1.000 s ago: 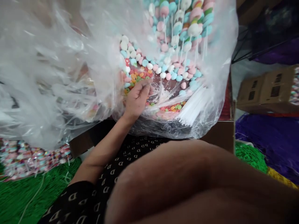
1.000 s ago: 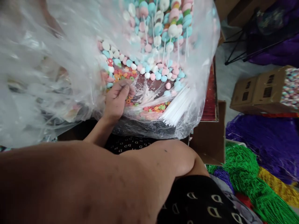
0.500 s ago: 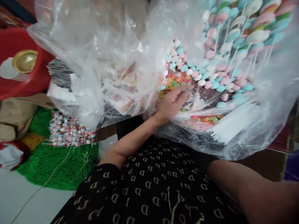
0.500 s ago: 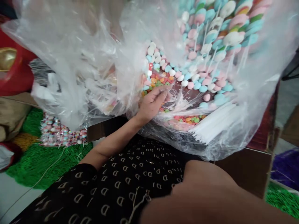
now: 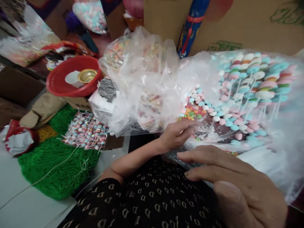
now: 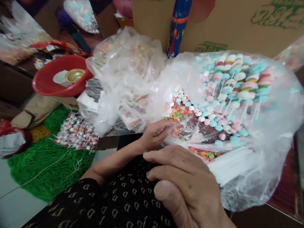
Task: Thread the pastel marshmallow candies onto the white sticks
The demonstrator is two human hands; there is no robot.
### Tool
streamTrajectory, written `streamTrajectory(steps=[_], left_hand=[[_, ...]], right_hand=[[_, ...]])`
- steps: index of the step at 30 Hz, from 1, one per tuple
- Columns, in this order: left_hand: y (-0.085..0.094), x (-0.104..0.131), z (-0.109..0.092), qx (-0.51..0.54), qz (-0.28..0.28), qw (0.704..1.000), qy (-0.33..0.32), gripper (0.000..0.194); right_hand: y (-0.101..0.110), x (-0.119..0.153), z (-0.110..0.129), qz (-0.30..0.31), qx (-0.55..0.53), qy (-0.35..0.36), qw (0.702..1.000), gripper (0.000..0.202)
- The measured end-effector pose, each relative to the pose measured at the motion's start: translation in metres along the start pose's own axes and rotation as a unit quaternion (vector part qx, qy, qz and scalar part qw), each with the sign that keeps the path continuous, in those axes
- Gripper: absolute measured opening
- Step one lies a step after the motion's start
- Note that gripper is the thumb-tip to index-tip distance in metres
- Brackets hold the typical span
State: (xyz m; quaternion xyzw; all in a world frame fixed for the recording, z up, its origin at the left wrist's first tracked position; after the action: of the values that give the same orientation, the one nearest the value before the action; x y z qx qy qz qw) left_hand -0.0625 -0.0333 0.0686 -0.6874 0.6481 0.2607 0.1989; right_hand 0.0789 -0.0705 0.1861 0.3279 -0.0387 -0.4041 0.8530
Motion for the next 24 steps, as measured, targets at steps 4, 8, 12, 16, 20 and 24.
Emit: streamTrajectory(steps=[4,8,12,16,20,24], left_hand=[[0.062,0.014,-0.061,-0.063,-0.011,0.996,0.061,0.021],[0.164,0.020,-0.088,-0.243,-0.204,0.949,0.003,0.023],[0.266,0.011,-0.053,-0.539,-0.230,0.809,0.046,0.023],[0.326,0.014,-0.008,-0.644,-0.149,0.704,0.257,0.038],[0.344,0.022,0.007,-0.656,-0.121,0.676,0.314,0.045],[0.360,0.018,0.016,-0.587,-0.192,0.731,0.290,0.014]], right_hand=[[-0.009,-0.002,0.000,-0.034,-0.017,-0.049,0.998,0.037],[-0.019,-0.011,-0.007,-0.070,-0.032,-0.088,0.993,0.052],[-0.030,-0.019,-0.012,-0.030,-0.019,-0.029,0.999,0.056],[-0.035,-0.021,-0.012,-0.018,0.004,0.031,0.999,0.051],[-0.036,-0.019,-0.016,-0.034,0.017,0.043,0.998,0.048],[-0.040,-0.017,-0.022,-0.054,0.023,0.054,0.997,0.045]])
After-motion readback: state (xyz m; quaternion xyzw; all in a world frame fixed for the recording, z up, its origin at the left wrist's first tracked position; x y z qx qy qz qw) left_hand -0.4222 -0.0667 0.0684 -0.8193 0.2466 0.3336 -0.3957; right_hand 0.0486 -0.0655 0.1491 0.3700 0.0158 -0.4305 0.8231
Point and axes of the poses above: each hand's wrist, its own x-axis away from the middle knuckle, its own y-axis out of the back of the hand, z = x × y, the point moved 4 cm from there along -x, towards the middle knuckle, and after that the axes turned 8 degrees about -y, right-handed, at the moved point
